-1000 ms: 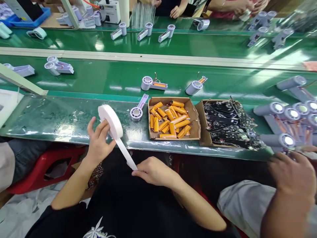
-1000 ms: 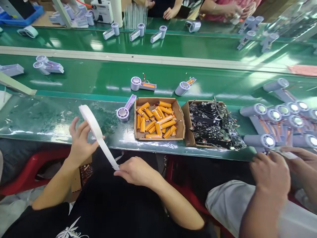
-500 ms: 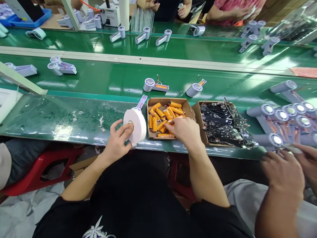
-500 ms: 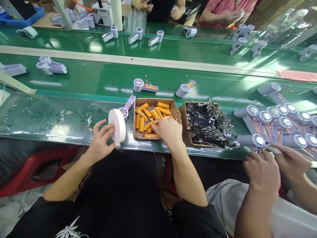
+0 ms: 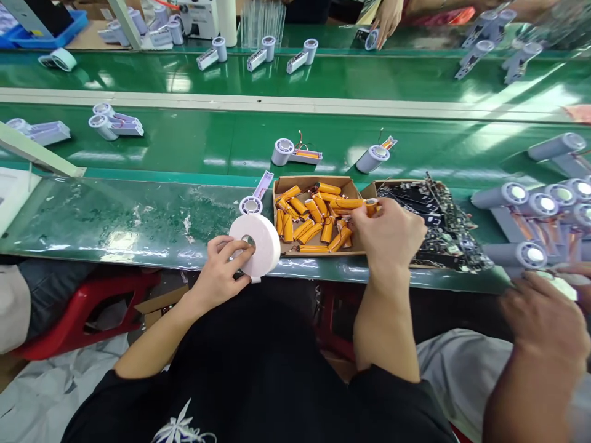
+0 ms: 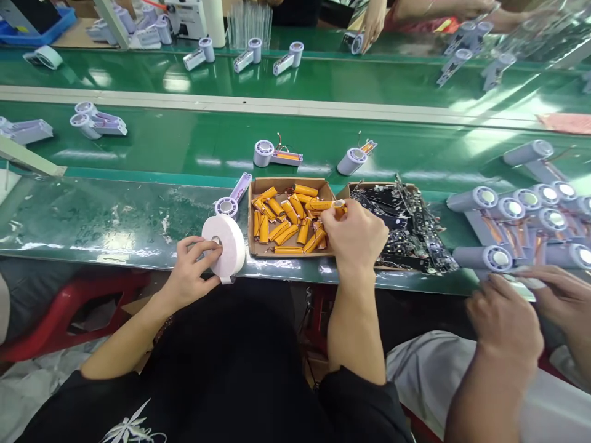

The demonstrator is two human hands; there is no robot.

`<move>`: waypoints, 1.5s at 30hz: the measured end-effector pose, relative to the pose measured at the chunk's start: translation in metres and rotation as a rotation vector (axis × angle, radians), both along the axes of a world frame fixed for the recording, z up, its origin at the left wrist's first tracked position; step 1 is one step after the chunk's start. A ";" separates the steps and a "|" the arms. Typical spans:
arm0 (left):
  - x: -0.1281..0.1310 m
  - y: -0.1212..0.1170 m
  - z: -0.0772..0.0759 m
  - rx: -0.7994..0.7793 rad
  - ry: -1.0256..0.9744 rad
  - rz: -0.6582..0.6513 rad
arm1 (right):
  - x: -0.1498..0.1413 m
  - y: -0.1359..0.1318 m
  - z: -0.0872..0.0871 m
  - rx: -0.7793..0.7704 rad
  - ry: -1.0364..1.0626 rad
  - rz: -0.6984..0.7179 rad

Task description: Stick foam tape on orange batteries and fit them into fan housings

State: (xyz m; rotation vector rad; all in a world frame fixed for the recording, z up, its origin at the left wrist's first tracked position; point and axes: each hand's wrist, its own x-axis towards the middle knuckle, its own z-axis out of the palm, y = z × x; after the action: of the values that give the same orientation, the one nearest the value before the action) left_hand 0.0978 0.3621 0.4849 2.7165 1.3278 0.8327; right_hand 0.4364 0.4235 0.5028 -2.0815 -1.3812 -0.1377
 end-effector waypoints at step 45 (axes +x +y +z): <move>-0.011 0.005 0.026 0.326 0.243 -0.076 | -0.078 -0.074 -0.041 0.021 1.142 0.771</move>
State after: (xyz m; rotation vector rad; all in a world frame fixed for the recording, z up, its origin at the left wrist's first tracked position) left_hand 0.0867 0.3672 0.5114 3.1880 1.2054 0.7962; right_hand 0.3579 0.3492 0.4615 -1.0617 -1.2314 1.1452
